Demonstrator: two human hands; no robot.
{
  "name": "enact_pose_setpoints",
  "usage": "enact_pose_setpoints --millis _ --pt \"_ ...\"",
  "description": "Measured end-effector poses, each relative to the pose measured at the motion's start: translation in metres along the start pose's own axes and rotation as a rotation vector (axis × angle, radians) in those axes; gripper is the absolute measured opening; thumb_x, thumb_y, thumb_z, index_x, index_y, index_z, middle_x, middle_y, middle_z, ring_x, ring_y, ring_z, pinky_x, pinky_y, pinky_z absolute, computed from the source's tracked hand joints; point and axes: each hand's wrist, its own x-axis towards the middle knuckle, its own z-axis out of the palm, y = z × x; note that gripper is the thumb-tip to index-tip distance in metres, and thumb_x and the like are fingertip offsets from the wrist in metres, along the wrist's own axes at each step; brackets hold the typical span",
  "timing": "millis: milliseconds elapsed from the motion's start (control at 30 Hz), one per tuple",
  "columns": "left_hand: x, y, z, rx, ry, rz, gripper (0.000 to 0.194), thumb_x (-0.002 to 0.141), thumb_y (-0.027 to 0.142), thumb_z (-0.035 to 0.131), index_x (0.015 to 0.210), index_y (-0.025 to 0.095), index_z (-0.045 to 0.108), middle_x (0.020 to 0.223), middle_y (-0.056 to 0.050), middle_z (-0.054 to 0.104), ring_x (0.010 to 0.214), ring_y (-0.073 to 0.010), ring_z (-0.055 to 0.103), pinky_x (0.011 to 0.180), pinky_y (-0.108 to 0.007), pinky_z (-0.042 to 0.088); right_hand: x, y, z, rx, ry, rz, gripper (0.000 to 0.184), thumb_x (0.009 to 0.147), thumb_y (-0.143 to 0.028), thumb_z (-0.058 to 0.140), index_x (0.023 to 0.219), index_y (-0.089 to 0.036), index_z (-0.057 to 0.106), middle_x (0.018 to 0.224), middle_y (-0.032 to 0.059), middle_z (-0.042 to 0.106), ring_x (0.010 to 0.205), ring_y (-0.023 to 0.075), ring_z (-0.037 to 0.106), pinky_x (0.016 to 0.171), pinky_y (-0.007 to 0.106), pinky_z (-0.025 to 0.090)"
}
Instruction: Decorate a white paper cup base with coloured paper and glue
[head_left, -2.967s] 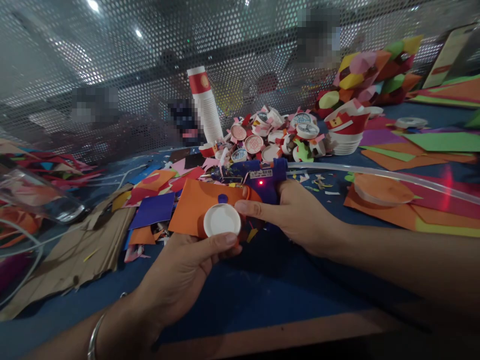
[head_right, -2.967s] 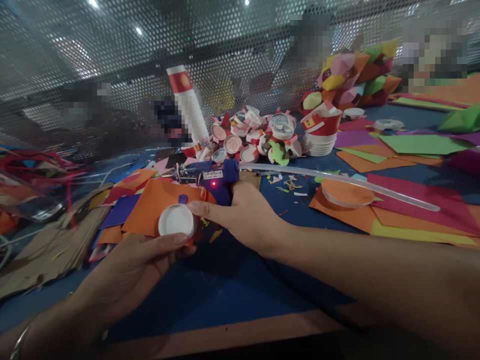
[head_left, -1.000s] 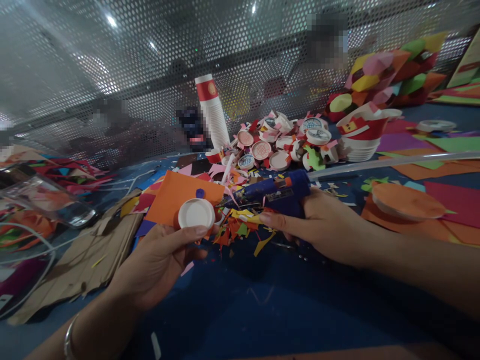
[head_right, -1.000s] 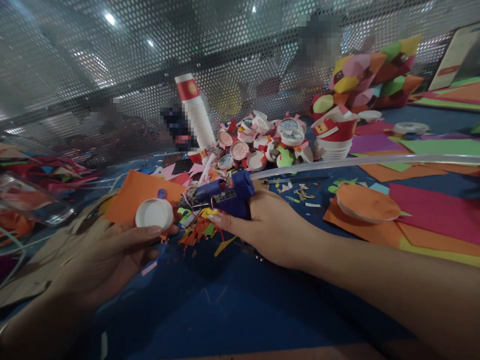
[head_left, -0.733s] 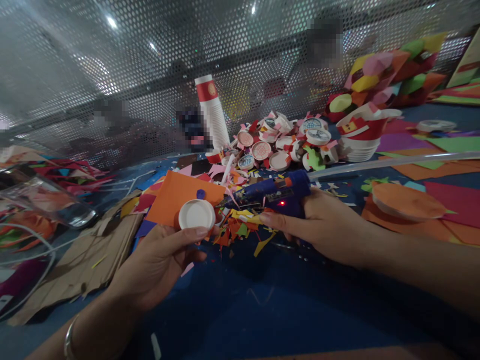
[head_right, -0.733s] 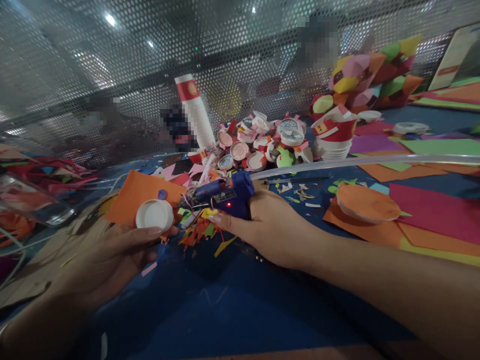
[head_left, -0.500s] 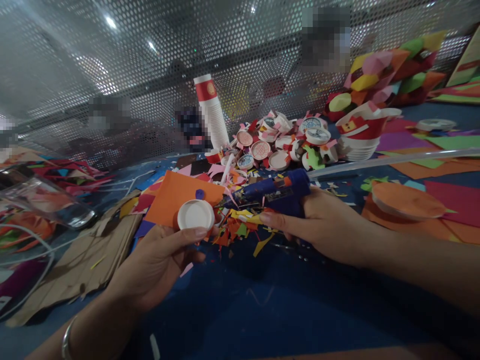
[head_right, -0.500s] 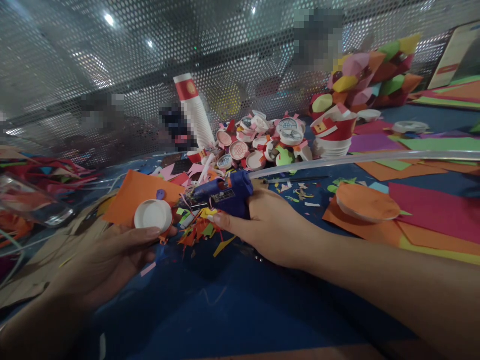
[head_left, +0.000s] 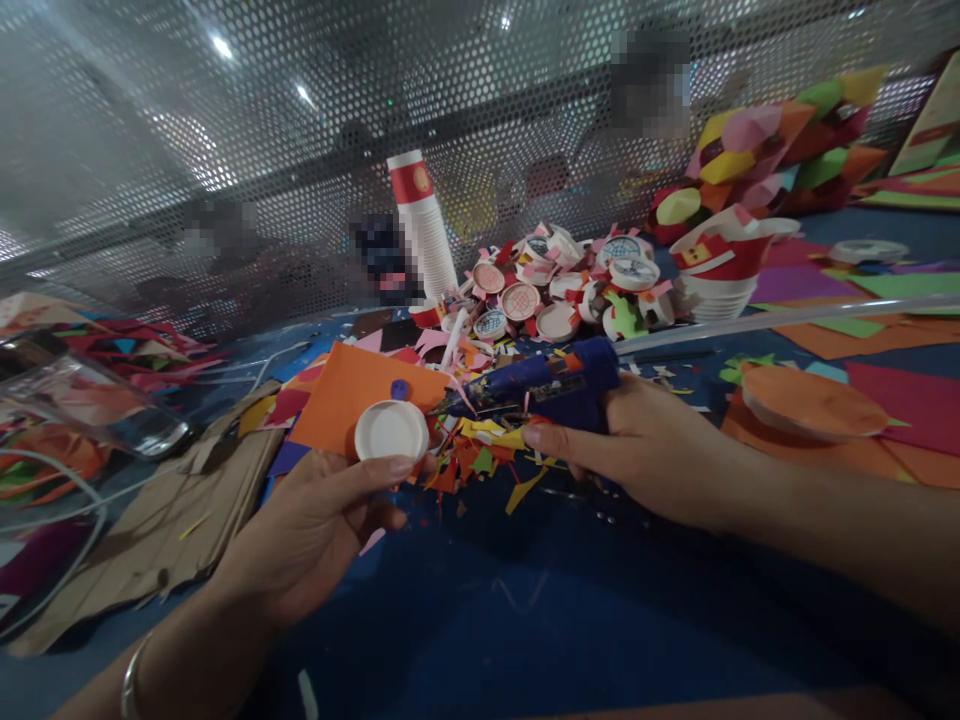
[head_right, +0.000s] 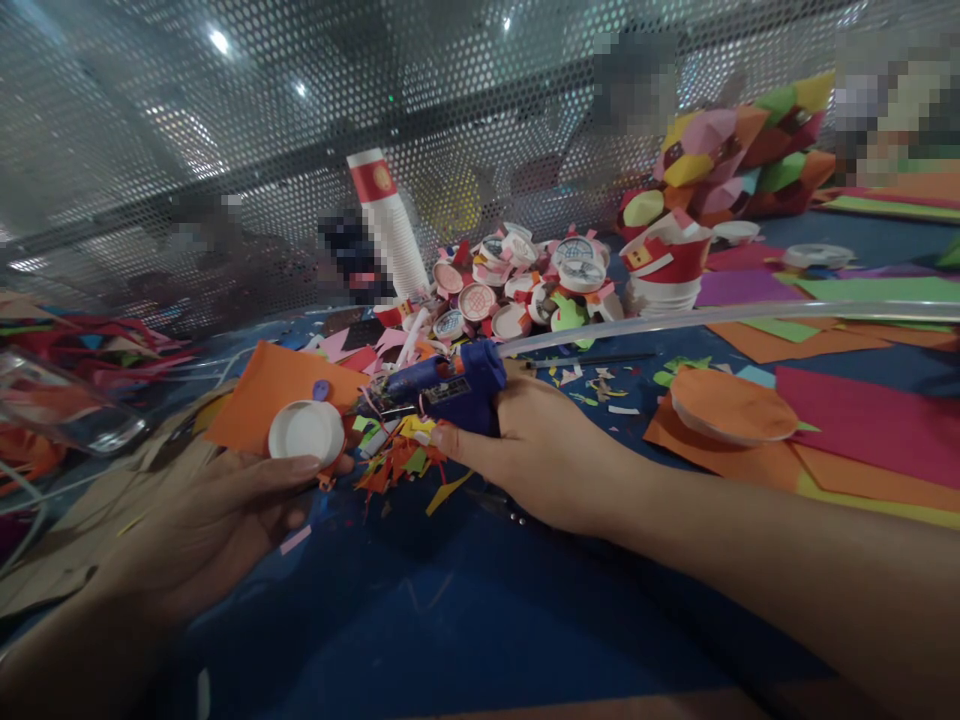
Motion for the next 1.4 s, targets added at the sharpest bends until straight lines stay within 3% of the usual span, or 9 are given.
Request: enact_pose_setpoints --millis 500,800,1033,1400 --pt "-0.0031 0.0029 0.0041 -0.01 0.014 -0.04 0.029 0.06 0.019 0.094 0.086 0.012 0.084 0.093 -0.012 0.08 0.05 -0.0062 0.052 0.041 -0.013 0.049 0.0014 -0.0008 -0.0005 0.015 0.007 -0.012 0.032 0.094 -0.046 0.056 0.078 -0.024 0.072 0.043 -0.0034 0.05 0.045 0.0186 0.054 0.053 0.031 0.042" --pt "-0.0021 0.0003 0.0017 0.075 -0.017 0.015 0.025 0.062 0.026 0.093 0.078 0.011 0.084 0.076 -0.009 0.076 0.049 -0.0059 0.044 0.039 -0.013 0.044 0.0018 -0.001 -0.0006 -0.008 0.005 0.002 0.031 0.093 -0.045 0.056 0.074 -0.024 0.069 0.044 -0.0038 0.051 0.044 0.0179 0.054 0.052 0.032 0.04" --pt "-0.0037 -0.0005 0.0008 0.082 -0.027 0.021 0.023 0.064 0.029 0.092 0.08 0.014 0.084 0.087 -0.01 0.077 0.053 -0.0073 0.048 0.04 -0.013 0.044 0.0023 -0.002 -0.0015 -0.014 -0.022 0.016 0.032 0.095 -0.044 0.056 0.071 -0.025 0.067 0.042 -0.0045 0.051 0.041 0.0168 0.052 0.05 0.031 0.038" --pt "-0.0047 0.0009 0.0015 0.062 -0.017 -0.026 0.031 0.059 0.028 0.095 0.085 0.014 0.085 0.082 -0.009 0.076 0.053 -0.0075 0.049 0.04 -0.014 0.044 0.0037 0.0008 0.0017 -0.041 -0.021 0.033 0.039 0.094 -0.048 0.053 0.071 -0.023 0.07 0.044 -0.002 0.049 0.048 0.0187 0.053 0.056 0.03 0.04"
